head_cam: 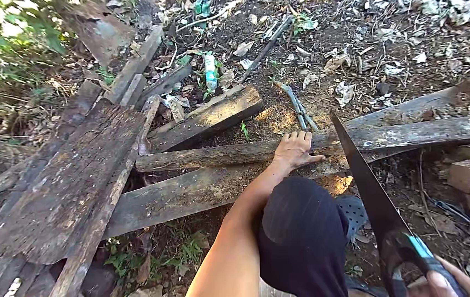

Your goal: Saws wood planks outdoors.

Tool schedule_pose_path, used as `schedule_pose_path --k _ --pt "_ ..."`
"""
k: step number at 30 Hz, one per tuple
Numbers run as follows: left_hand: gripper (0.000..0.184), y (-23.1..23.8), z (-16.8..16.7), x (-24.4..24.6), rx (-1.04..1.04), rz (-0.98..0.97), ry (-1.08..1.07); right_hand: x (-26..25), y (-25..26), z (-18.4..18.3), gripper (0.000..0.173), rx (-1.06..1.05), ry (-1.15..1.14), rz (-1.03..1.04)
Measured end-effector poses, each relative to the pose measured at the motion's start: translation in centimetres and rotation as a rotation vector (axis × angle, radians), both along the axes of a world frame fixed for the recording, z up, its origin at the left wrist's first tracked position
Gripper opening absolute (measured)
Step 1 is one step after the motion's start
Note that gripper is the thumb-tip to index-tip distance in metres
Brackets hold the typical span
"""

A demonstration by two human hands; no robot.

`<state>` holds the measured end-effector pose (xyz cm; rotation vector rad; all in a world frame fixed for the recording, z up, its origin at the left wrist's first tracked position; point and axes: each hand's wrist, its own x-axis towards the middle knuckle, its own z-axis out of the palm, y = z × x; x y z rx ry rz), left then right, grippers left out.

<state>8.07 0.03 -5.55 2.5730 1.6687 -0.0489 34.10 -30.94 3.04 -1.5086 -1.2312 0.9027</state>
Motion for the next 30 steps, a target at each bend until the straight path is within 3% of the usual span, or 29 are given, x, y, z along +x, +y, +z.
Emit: schedule_pose_path --k 6,16,19,25,27,30 --pt "0.091 -0.6 0.1 -0.4 -0.027 -0.003 -0.059 -2.3 5.8 -2.2 0.041 0.05 0.032 -0.123" --pt "0.097 -0.6 -0.7 -0.4 0.032 0.023 0.049 -0.9 -3.2 1.0 0.041 -0.081 -0.042 -0.109" --pt "0.098 -0.3 -0.6 -0.1 0.027 0.048 0.047 -2.1 0.3 -0.5 0.041 -0.036 -0.065 -0.125" --pt "0.101 -0.4 -0.3 -0.1 -0.015 0.093 0.057 -5.3 12.4 -4.5 0.038 0.111 -0.08 -0.134" --pt "0.101 -0.4 0.0 -0.2 -0.028 0.096 0.044 -5.5 12.9 -4.7 0.038 0.111 -0.037 -0.132" --pt "0.1 -0.4 -0.1 -0.2 -0.017 0.089 0.042 -4.9 9.7 -4.2 0.041 0.073 -0.02 -0.131"
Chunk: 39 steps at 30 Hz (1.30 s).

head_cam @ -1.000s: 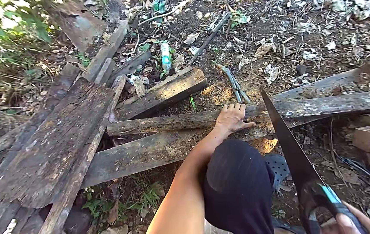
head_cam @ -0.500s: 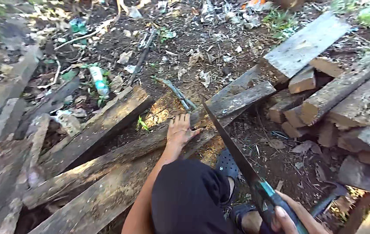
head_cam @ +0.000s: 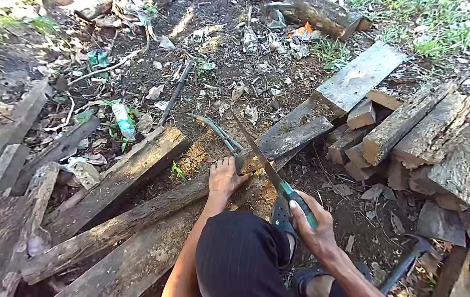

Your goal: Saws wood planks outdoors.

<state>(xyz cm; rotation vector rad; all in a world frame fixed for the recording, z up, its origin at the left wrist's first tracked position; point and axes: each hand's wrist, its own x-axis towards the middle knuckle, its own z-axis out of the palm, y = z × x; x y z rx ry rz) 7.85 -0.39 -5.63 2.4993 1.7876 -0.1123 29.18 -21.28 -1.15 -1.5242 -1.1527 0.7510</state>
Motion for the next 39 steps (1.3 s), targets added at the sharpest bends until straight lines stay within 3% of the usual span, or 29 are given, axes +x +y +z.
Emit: schedule_pose_path --k 5,8,10,14,16,19,23,25,27,31,33,35,39 --pt "0.097 0.1 -0.2 -0.1 -0.005 -0.009 0.001 2.8 -9.9 3.8 0.043 -0.107 -0.088 0.01" --pt "0.098 0.0 -0.2 0.0 -0.003 -0.009 0.019 3.5 -11.3 4.8 0.041 -0.151 -0.046 0.026" --pt "0.1 0.0 -0.3 0.1 0.012 -0.01 0.029 2.7 -7.4 3.4 0.04 -0.106 -0.065 0.019" --pt "0.099 -0.1 -0.6 -0.2 0.039 -0.024 0.003 -0.2 5.1 -0.8 0.037 0.012 -0.035 -0.008" --pt "0.098 0.0 -0.5 -0.2 0.025 -0.015 -0.002 -0.7 6.9 -1.6 0.037 0.028 -0.003 -0.01" --pt "0.096 0.0 -0.2 -0.2 -0.005 -0.011 -0.014 0.5 2.1 -1.3 0.039 0.002 -0.013 0.0" --pt "0.096 0.0 -0.4 -0.2 -0.005 -0.014 0.01 3.6 -9.9 2.3 0.042 -0.119 -0.082 0.015" --pt "0.095 0.2 -0.5 -0.1 0.012 -0.014 0.025 4.2 -11.4 3.0 0.041 -0.138 -0.068 0.029" --pt "0.096 0.3 -0.5 0.1 0.005 -0.005 0.03 3.4 -7.3 2.0 0.04 -0.107 -0.066 0.011" --pt "0.098 0.4 -0.2 0.2 -0.016 0.022 0.034 0.5 6.3 -1.3 0.036 0.011 0.031 -0.02" --pt "0.099 0.2 -0.2 0.1 -0.019 0.025 0.04 0.0 7.5 -1.7 0.036 0.016 0.05 -0.019" --pt "0.1 0.1 -0.3 0.1 -0.008 0.007 0.041 0.3 4.3 -1.4 0.038 0.014 -0.001 -0.013" --pt "0.098 0.0 -0.3 0.2 -0.001 0.005 0.042 3.3 -8.5 1.8 0.04 -0.08 -0.111 0.009"
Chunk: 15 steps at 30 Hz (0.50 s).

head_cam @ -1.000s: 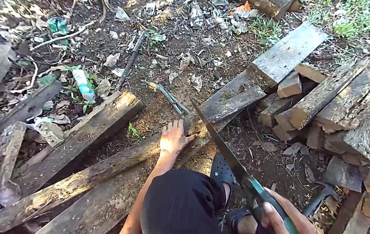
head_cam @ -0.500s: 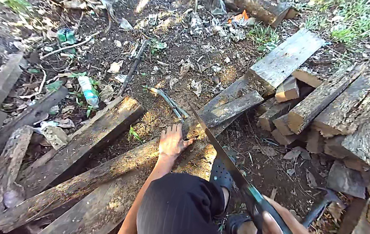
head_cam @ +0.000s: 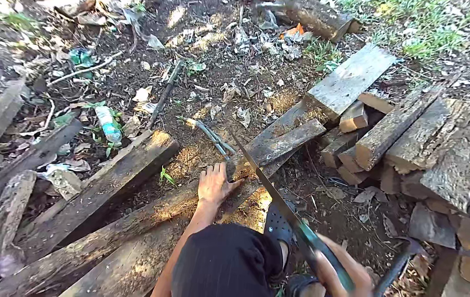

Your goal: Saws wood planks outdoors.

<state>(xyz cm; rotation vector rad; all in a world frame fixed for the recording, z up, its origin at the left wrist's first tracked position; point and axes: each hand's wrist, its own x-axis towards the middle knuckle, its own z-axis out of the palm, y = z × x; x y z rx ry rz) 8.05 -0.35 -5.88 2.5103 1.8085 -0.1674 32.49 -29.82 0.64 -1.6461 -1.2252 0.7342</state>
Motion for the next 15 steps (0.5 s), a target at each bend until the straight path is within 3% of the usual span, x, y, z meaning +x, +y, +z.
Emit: schedule_pose_path --k 3,8,10,12,15 --pt "0.099 0.2 -0.2 0.1 0.002 0.0 0.011 1.3 -3.0 1.1 0.039 -0.051 0.006 0.015" --pt "0.104 0.1 -0.5 -0.1 0.003 -0.006 0.015 -2.6 11.4 -3.7 0.036 0.15 0.037 -0.019" --pt "0.106 0.4 0.0 -0.3 -0.024 0.006 0.022 -3.5 13.3 -4.0 0.036 0.169 0.071 -0.023" --pt "0.108 0.2 0.1 -0.4 -0.038 0.003 0.027 -2.9 10.5 -3.4 0.038 0.127 0.065 -0.019" --pt "0.107 0.3 0.1 -0.4 -0.011 -0.01 0.015 -0.6 2.0 -0.8 0.04 0.043 -0.004 -0.006"
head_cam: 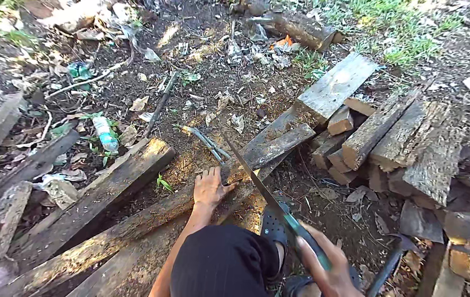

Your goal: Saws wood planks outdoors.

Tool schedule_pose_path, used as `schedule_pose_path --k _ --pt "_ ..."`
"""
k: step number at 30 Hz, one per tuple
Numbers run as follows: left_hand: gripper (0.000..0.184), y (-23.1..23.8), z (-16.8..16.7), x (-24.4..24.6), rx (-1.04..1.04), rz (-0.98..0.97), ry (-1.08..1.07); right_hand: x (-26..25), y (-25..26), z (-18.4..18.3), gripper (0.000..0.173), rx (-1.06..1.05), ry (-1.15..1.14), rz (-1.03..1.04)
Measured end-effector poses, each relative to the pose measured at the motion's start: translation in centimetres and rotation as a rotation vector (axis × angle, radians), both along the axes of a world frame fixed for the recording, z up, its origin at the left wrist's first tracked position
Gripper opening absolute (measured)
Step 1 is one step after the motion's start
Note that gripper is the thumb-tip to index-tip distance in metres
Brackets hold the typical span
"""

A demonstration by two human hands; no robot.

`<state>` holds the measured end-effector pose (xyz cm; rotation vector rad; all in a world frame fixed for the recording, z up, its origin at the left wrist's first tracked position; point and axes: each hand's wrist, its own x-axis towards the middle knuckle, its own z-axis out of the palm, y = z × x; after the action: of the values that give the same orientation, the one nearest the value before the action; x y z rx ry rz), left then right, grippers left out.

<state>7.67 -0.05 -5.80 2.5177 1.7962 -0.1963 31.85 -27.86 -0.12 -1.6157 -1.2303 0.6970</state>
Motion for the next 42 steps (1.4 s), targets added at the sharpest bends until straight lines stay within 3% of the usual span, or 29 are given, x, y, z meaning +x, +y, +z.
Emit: schedule_pose_path --k 2,4,9,11,13,18,20,25,27,30,33,35,37,40,42 --pt "0.104 -0.2 -0.2 0.1 0.006 0.002 -0.009 1.4 -4.8 1.8 0.04 -0.071 0.009 0.011" --pt "0.102 -0.1 -0.1 0.2 0.01 0.014 -0.013 1.5 -4.4 2.1 0.04 -0.098 0.049 0.008" --pt "0.106 -0.1 -0.2 0.4 -0.016 0.018 -0.002 -2.2 13.2 -2.3 0.035 0.079 0.093 -0.011" --pt "0.106 0.1 0.1 0.2 -0.017 0.022 0.005 -3.0 14.9 -2.9 0.035 0.091 0.109 -0.007" --pt "0.106 -0.1 0.0 0.4 -0.006 0.012 0.008 -2.6 11.4 -2.9 0.037 0.073 0.111 -0.018" --pt "0.1 -0.3 -0.4 0.3 0.017 0.011 0.001 0.7 -3.9 1.4 0.04 -0.055 -0.034 0.012" --pt "0.101 -0.1 -0.5 0.5 0.02 0.005 0.022 1.4 -4.8 1.9 0.04 -0.072 -0.017 0.029" --pt "0.103 -0.3 -0.7 0.4 0.039 -0.006 0.01 -2.6 10.7 -3.2 0.035 0.122 0.016 -0.007" --pt "0.103 -0.2 -0.3 0.2 0.013 0.006 0.005 -3.4 12.5 -3.4 0.035 0.135 0.017 -0.002" --pt "0.103 -0.3 -0.3 0.3 0.023 -0.004 -0.005 -2.0 7.1 -2.2 0.039 0.077 -0.016 0.0" --pt "0.104 -0.5 0.0 0.4 -0.008 0.006 -0.021 0.4 -2.6 0.8 0.041 -0.03 -0.023 0.011" --pt "0.102 -0.3 0.0 0.6 -0.003 0.009 -0.014 1.5 -5.4 2.1 0.04 -0.088 0.003 0.006" --pt "0.101 -0.1 -0.1 0.6 0.01 0.009 0.004 0.6 -2.3 1.1 0.039 -0.066 -0.019 -0.002" --pt "0.103 -0.3 -0.4 0.9 0.0 0.008 -0.009 -2.6 8.8 -3.5 0.036 0.14 -0.033 -0.035" --pt "0.104 0.1 0.2 0.8 -0.025 0.024 -0.023 -4.3 12.8 -4.3 0.035 0.203 -0.008 -0.06"
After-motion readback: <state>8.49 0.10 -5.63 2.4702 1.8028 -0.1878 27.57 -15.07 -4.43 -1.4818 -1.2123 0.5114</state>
